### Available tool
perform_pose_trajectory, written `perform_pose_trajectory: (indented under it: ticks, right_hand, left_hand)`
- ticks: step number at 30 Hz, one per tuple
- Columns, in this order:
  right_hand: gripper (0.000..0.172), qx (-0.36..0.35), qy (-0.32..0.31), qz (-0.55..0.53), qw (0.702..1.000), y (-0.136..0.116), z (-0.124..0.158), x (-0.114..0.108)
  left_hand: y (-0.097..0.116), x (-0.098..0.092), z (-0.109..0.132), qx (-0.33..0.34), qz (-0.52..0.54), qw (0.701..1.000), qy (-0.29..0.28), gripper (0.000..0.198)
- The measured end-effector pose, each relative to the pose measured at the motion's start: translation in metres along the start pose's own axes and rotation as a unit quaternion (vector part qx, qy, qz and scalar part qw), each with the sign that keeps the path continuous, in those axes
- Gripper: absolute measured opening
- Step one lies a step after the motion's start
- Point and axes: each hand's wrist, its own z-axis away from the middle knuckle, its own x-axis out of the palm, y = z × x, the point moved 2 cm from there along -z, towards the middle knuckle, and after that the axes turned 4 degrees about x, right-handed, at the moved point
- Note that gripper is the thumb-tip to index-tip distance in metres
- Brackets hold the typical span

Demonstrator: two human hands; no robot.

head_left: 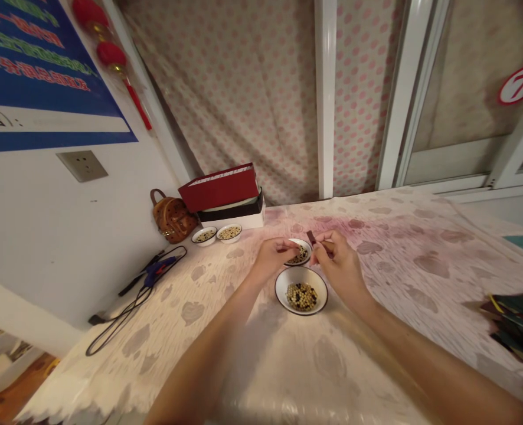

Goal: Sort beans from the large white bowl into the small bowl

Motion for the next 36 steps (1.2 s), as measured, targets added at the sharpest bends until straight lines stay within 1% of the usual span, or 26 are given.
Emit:
perform_pose_trajectory:
  ticks: [1, 3, 5, 7, 11, 16, 22, 27, 33, 36]
  right_hand:
    - [0.007, -0.004, -0.003, -0.004, 1.000, -0.001, 0.001, 0.001]
    - [0.006, -0.009, -0.016, -0.010, 1.000, -0.004, 0.003, 0.002]
    - [0.004, -0.011, -0.033, -0.004, 0.999, -0.007, 0.006, 0.003]
    - [0.003, -0.012, -0.045, 0.010, 0.999, -0.009, 0.009, 0.004]
    - [0.005, -0.019, -0.058, 0.036, 0.998, -0.012, 0.012, 0.005]
    - [0.004, -0.035, -0.064, 0.053, 0.996, -0.013, 0.013, 0.007]
    - [0.005, -0.027, -0.068, 0.064, 0.995, -0.013, 0.014, 0.007]
    - [0.006, -0.029, -0.066, 0.069, 0.995, -0.014, 0.014, 0.007]
    - [0.009, -0.025, -0.070, 0.082, 0.994, -0.016, 0.013, 0.006]
    - [0.008, -0.028, -0.062, 0.084, 0.994, -0.015, 0.013, 0.005]
  left_hand:
    - [0.002, 0.000, 0.005, -0.005, 0.075, 0.997, 0.000, 0.022]
    - [0.005, 0.001, 0.015, -0.027, 0.179, 0.983, 0.001, 0.033]
    - [0.009, 0.003, 0.022, -0.052, 0.235, 0.971, -0.002, 0.037]
    - [0.011, 0.004, 0.025, -0.061, 0.263, 0.963, -0.010, 0.038]
    - [0.012, 0.005, 0.026, -0.046, 0.277, 0.959, -0.023, 0.038]
    - [0.011, 0.004, 0.027, -0.050, 0.286, 0.957, -0.021, 0.036]
    - [0.010, 0.003, 0.027, -0.046, 0.264, 0.963, -0.018, 0.037]
    - [0.010, 0.003, 0.029, -0.040, 0.252, 0.966, -0.029, 0.036]
    - [0.008, 0.005, 0.029, -0.049, 0.269, 0.962, -0.009, 0.038]
    - [0.006, 0.002, 0.027, -0.041, 0.252, 0.967, -0.004, 0.039]
